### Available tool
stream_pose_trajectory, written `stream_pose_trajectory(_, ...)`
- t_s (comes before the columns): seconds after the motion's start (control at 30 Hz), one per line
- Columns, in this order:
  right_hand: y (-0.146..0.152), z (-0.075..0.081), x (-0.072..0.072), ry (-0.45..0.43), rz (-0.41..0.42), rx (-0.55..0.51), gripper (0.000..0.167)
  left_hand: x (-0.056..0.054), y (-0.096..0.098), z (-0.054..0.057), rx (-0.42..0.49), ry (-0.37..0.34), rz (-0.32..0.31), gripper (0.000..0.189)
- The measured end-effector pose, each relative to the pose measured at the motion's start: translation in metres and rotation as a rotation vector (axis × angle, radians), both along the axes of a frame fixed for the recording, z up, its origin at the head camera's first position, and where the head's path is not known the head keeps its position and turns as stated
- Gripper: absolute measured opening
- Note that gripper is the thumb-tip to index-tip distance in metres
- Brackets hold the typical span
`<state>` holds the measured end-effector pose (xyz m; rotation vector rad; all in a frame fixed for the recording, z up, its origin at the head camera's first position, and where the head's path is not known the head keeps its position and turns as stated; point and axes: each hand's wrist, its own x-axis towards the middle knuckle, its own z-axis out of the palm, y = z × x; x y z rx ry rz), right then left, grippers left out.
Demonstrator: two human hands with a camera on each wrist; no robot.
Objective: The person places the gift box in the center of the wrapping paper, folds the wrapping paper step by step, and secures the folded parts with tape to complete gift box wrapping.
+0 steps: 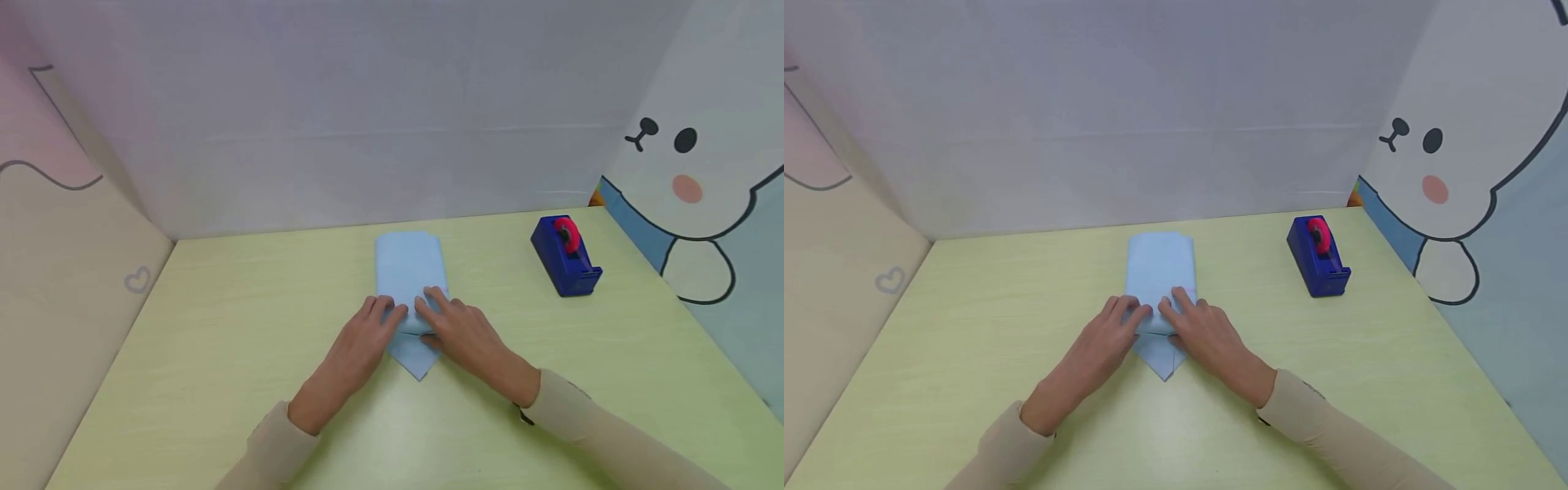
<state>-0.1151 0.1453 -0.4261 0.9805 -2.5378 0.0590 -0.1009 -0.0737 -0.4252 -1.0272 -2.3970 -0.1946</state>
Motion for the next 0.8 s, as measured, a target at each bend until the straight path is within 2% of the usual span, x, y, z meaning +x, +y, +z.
stream_pose_trajectory(0.17,-0.001,0.000,0.001,0.022,0.003,0.000,0.058,0.011,0.002,0.002,-0.050,0.056,-0.076,0.036)
stream_pose_trajectory(0.3,0.000,0.000,0.001,0.027,-0.004,-0.004,0.057,0.016,0.006,-0.001,-0.133,0.031,-0.153,0.037)
stream_pose_trajectory(0.4,0.001,-0.001,0.001,0.014,-0.001,-0.018,0.057,0.018,0.009,-0.006,-0.202,0.017,-0.179,0.035)
stream_pose_trajectory(0.57,0.001,-0.002,0.001,0.015,0.002,-0.024,0.058,0.018,0.013,-0.011,-0.225,0.046,-0.194,0.022)
stream_pose_trajectory(0.8,0.001,-0.001,0.000,0.024,0.006,-0.022,0.059,0.018,0.014,-0.010,-0.264,0.087,-0.177,0.022)
